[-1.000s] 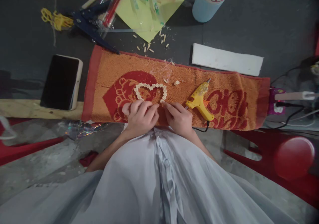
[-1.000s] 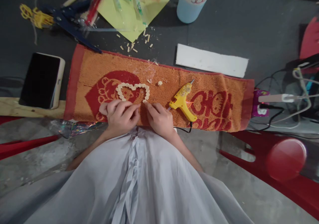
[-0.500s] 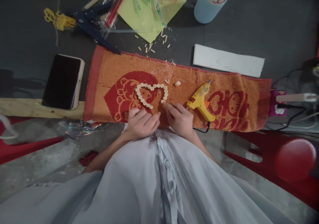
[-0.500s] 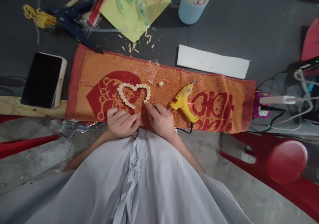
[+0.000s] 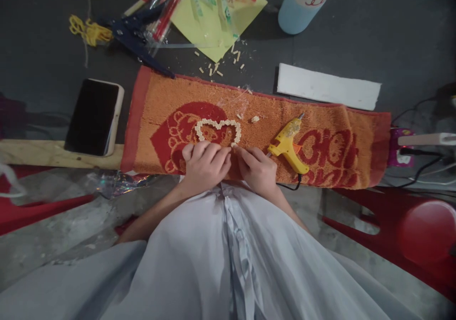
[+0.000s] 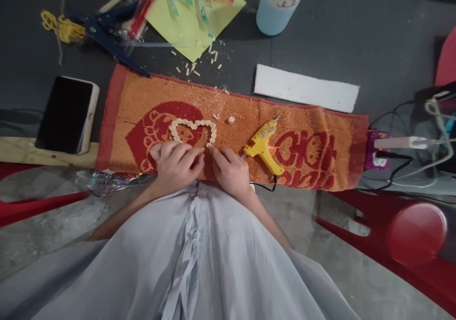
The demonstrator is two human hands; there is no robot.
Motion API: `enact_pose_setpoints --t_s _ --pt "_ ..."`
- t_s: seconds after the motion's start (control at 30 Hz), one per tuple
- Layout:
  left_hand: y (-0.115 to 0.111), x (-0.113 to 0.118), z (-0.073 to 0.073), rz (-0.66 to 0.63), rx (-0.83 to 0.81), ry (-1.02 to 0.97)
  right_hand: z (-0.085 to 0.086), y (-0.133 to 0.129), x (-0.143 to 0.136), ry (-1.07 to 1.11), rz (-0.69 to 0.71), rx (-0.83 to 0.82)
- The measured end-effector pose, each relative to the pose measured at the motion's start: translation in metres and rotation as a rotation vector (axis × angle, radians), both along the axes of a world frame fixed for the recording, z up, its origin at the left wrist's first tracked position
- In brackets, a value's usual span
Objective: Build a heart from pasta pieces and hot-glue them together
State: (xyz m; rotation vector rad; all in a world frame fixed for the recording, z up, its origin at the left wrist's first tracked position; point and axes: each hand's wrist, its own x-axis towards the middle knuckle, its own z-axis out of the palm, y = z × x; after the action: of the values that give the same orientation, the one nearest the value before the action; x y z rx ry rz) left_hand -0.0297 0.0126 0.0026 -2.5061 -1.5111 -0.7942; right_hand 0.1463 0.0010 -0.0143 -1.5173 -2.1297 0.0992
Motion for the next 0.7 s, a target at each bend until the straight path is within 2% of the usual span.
enact_pose_setpoints --t_s 0.17,0.37,0.57,0.7 --pt "0.011 0.003 0.001 0.026 -0.131 0.057 0.000 0.001 -0.001 0.019 -0.004 0.016" --pt "0.018 0.004 0.002 -0.009 -0.138 0.027 -0.002 0.001 0.000 0.002 0.005 0.021" --pt "0.016 0.006 0.000 -0.003 -0.217 -0.024 -0.007 -0.001 0.000 0.076 0.044 0.059" --pt "0.016 0.007 -0.001 0.001 -0.213 -0.024 -0.009 -0.002 0.000 0.116 0.036 -0.013"
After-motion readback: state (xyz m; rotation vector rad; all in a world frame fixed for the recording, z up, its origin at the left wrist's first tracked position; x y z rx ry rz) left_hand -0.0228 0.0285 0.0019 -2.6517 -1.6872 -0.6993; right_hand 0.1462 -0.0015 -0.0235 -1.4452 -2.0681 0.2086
